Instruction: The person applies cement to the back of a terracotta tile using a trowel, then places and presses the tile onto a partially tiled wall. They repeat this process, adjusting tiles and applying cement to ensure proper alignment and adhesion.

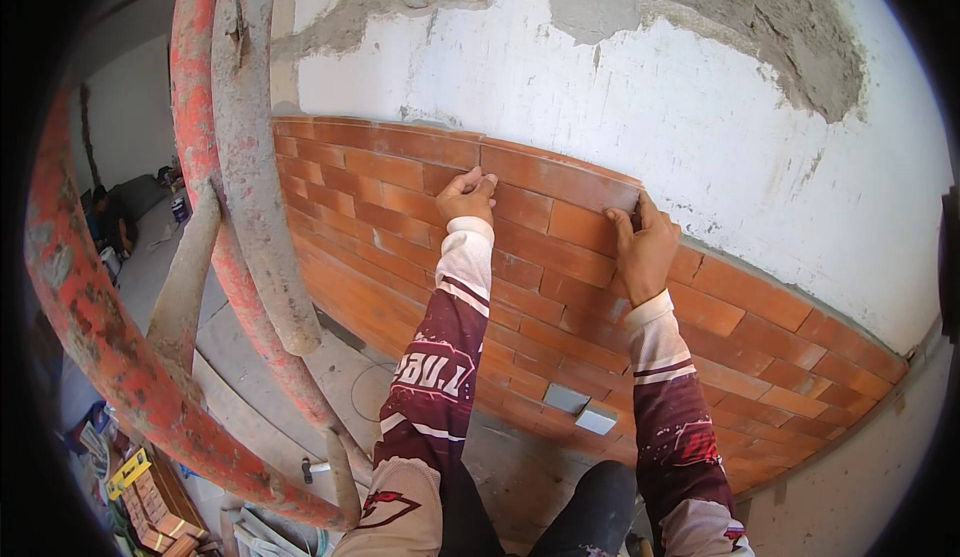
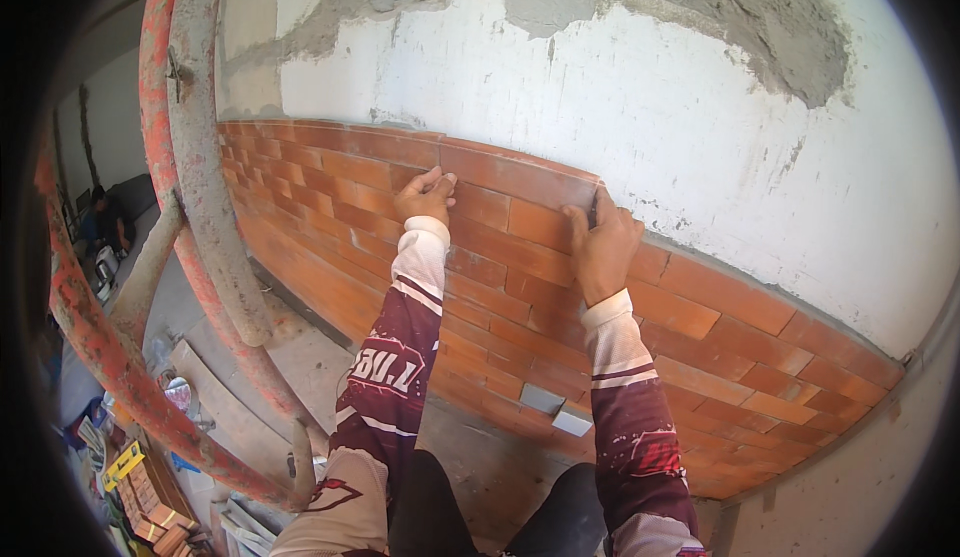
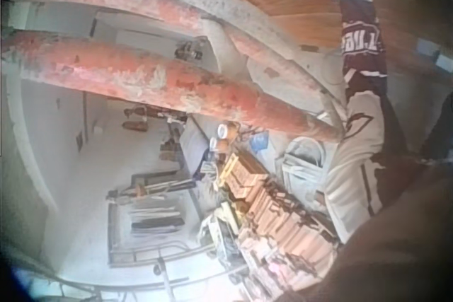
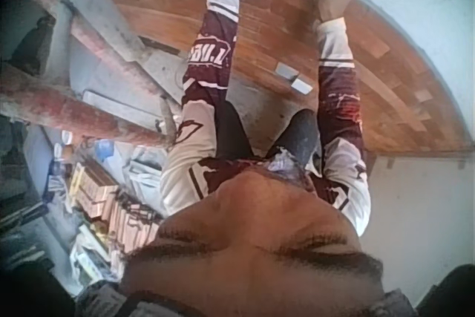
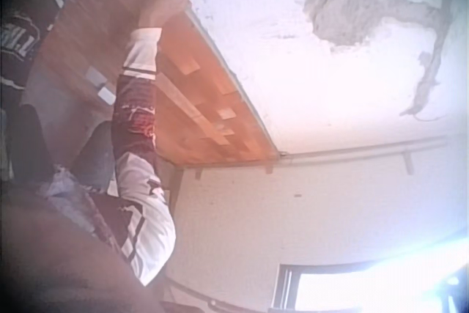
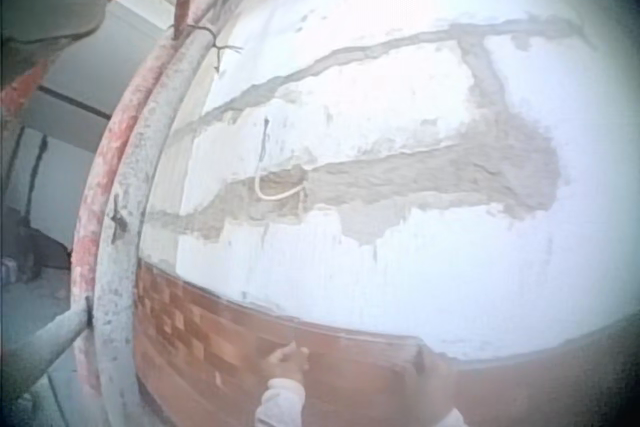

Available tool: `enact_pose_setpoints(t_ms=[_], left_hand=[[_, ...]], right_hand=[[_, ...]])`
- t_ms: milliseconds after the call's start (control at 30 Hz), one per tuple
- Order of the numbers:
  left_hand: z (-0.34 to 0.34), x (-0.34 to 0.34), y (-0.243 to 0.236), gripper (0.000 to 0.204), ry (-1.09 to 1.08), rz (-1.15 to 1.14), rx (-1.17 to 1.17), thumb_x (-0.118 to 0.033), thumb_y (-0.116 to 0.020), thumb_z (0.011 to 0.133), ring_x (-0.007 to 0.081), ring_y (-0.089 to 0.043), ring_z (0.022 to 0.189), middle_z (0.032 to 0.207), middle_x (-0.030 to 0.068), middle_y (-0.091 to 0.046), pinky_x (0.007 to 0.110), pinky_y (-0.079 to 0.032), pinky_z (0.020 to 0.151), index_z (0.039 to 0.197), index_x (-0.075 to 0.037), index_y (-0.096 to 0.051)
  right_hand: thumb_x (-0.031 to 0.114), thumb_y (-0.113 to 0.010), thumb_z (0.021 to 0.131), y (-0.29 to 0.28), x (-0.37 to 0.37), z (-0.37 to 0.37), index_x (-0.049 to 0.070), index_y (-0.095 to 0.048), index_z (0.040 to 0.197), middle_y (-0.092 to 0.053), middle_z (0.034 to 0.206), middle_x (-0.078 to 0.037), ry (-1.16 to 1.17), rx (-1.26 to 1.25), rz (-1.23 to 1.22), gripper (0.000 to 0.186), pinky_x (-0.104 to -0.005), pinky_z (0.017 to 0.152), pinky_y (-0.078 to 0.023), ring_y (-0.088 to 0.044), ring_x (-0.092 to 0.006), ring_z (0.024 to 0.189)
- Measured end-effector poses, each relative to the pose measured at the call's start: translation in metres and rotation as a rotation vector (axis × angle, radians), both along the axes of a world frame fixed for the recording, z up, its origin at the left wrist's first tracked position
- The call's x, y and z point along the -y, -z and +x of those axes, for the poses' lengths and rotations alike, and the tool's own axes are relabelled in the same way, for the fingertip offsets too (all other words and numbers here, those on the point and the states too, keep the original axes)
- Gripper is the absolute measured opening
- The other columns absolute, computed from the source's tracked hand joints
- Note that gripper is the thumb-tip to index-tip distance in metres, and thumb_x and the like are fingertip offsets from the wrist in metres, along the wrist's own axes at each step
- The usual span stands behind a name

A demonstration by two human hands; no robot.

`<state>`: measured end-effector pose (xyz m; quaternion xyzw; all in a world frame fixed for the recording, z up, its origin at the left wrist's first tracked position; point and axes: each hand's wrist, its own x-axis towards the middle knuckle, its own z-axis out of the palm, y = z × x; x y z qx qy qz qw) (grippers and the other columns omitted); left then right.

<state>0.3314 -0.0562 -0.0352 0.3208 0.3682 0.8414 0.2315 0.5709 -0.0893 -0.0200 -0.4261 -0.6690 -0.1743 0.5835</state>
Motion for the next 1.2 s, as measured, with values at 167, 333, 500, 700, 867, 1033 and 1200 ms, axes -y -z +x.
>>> enact_pose_setpoints(t_ms=[167, 333, 500, 700, 867, 1033, 1200], left_hand=[[0.006, 0.009, -0.003, 0.028, -0.091, -0.049, -0.083, -0.003, -0.073, 0.080, 0.0154, -0.064, 0.078, 0.092, 0.0117, -0.067, 0.025, -0.055, 0.064, 0.104, 0.007, -0.065], [0.002, -0.003, 0.009, 0.030, -0.113, 0.052, -0.061, -0.007, -0.074, 0.081, 0.0152, -0.064, 0.078, 0.091, 0.0110, -0.067, 0.025, -0.054, 0.065, 0.105, 0.007, -0.065], [0.007, 0.003, 0.006, 0.028, -0.135, 0.022, -0.071, -0.006, -0.074, 0.080, 0.0140, -0.063, 0.074, 0.088, 0.0104, -0.068, 0.024, -0.052, 0.065, 0.102, 0.008, -0.065], [0.012, -0.004, 0.011, 0.026, -0.163, 0.079, -0.043, -0.002, -0.076, 0.076, 0.0117, -0.061, 0.071, 0.084, 0.0101, -0.069, 0.024, -0.051, 0.065, 0.099, 0.008, -0.067], [-0.003, -0.023, 0.023, 0.030, -0.186, 0.175, -0.096, -0.001, -0.077, 0.075, 0.0138, -0.062, 0.079, 0.089, 0.0117, -0.069, 0.026, -0.052, 0.073, 0.102, 0.008, -0.067], [0.007, -0.020, 0.024, 0.031, -0.189, 0.138, -0.102, 0.000, -0.077, 0.075, 0.0151, -0.063, 0.081, 0.092, 0.0133, -0.068, 0.027, -0.052, 0.075, 0.103, 0.008, -0.066], [0.007, -0.017, 0.021, 0.032, -0.194, 0.172, -0.096, 0.001, -0.076, 0.075, 0.0156, -0.063, 0.081, 0.091, 0.0130, -0.068, 0.027, -0.052, 0.075, 0.104, 0.008, -0.066]], right_hand=[[0.027, -0.072, 0.080, 0.000, -0.004, -0.002, -0.001, -0.064, 0.114, -0.059, 0.067, -0.010, 0.046, 0.021, 0.029, 0.045, -0.0384, 0.074, -0.037, -0.055, -0.0259, 0.068], [0.025, -0.070, 0.082, -0.001, -0.002, -0.003, -0.001, -0.064, 0.113, -0.061, 0.069, -0.010, 0.065, 0.033, 0.009, 0.041, -0.0383, 0.073, -0.037, -0.056, -0.0255, 0.069], [0.025, -0.069, 0.082, -0.001, -0.003, -0.001, 0.001, -0.064, 0.113, -0.064, 0.080, -0.009, 0.023, -0.015, 0.065, 0.039, -0.0385, 0.074, -0.037, -0.059, -0.0245, 0.072], [0.023, -0.071, 0.081, -0.002, -0.005, 0.002, 0.003, -0.065, 0.109, -0.066, 0.085, -0.008, -0.080, -0.107, -0.028, 0.035, -0.0384, 0.076, -0.039, -0.061, -0.0235, 0.076], [0.019, -0.069, 0.081, -0.003, -0.002, 0.003, 0.001, -0.064, 0.112, -0.065, 0.086, -0.011, -0.119, -0.049, -0.046, 0.036, -0.0391, 0.077, -0.040, -0.060, -0.0276, 0.079], [0.014, -0.070, 0.079, -0.002, 0.001, 0.013, -0.002, -0.061, 0.117, -0.063, 0.087, -0.014, -0.138, 0.018, -0.048, 0.043, -0.0406, 0.079, -0.040, -0.058, -0.0316, 0.081], [0.010, -0.072, 0.076, -0.004, 0.004, 0.012, -0.004, -0.060, 0.118, -0.063, 0.084, -0.015, -0.101, 0.086, -0.032, 0.046, -0.0418, 0.075, -0.043, -0.058, -0.0323, 0.080]])
